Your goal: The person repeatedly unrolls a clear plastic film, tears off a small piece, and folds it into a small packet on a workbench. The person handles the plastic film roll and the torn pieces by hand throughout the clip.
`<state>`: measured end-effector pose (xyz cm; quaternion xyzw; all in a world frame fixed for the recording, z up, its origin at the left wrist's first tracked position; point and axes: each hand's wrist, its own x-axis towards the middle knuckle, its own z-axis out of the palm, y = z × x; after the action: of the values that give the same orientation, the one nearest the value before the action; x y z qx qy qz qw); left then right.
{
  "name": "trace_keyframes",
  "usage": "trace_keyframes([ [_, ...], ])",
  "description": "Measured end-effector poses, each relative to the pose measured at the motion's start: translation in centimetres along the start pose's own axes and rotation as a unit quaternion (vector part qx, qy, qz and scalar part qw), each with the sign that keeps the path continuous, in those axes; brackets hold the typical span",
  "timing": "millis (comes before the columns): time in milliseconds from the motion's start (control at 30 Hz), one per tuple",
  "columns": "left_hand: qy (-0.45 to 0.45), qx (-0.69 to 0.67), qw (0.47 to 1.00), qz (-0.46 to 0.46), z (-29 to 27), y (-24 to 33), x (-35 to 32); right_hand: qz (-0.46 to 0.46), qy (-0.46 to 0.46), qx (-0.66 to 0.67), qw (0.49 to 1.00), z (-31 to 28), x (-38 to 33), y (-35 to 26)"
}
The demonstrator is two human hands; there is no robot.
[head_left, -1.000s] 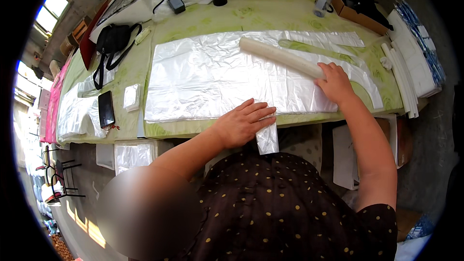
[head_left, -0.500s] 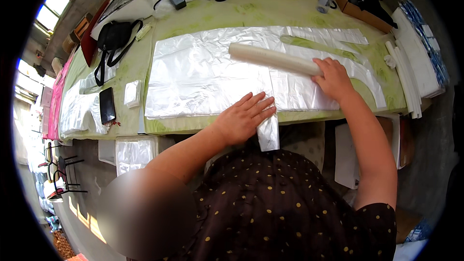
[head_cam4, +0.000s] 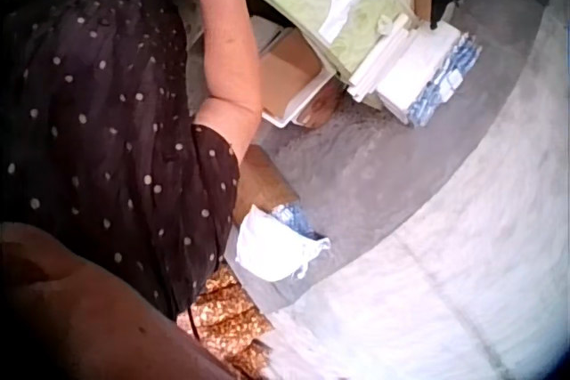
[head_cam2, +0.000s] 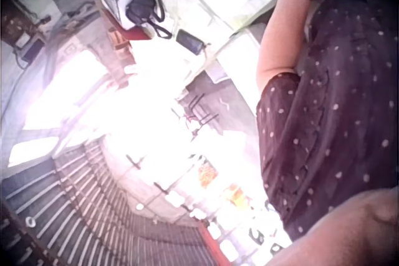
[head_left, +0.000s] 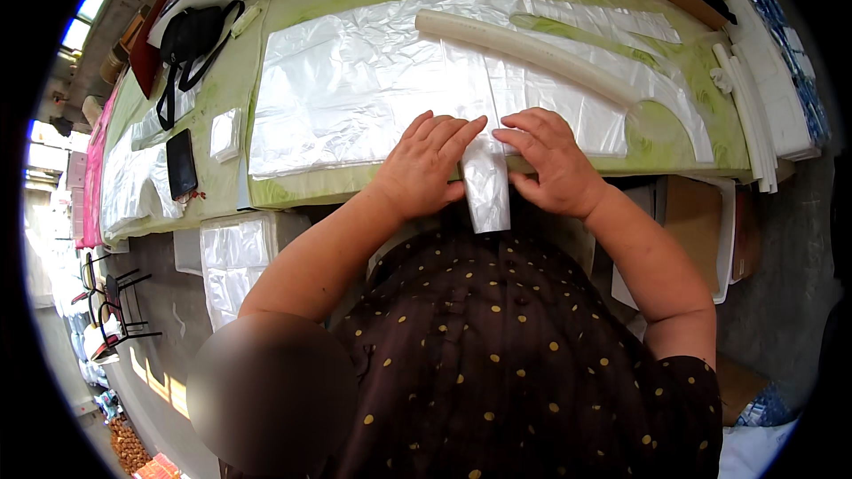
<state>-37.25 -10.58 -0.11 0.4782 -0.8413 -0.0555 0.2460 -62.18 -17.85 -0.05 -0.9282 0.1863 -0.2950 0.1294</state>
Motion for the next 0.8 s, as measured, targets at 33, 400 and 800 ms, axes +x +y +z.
trace_keyframes([
  [33,0.005,-0.001,1.0,0.002,0.0,0.0,0.0,-0.009,-0.008,0.004,1.0,0.2,0.1,-0.3],
  [400,0.047,-0.042,0.998,-0.025,-0.4,0.2,0.0,0.052,0.013,0.062,0.997,1.4,1.1,-0.1],
  [800,0.106,-0.155,0.977,-0.104,1.2,-1.7,-0.7,0.428,-0.09,0.188,0.879,1.4,5.6,-0.3],
])
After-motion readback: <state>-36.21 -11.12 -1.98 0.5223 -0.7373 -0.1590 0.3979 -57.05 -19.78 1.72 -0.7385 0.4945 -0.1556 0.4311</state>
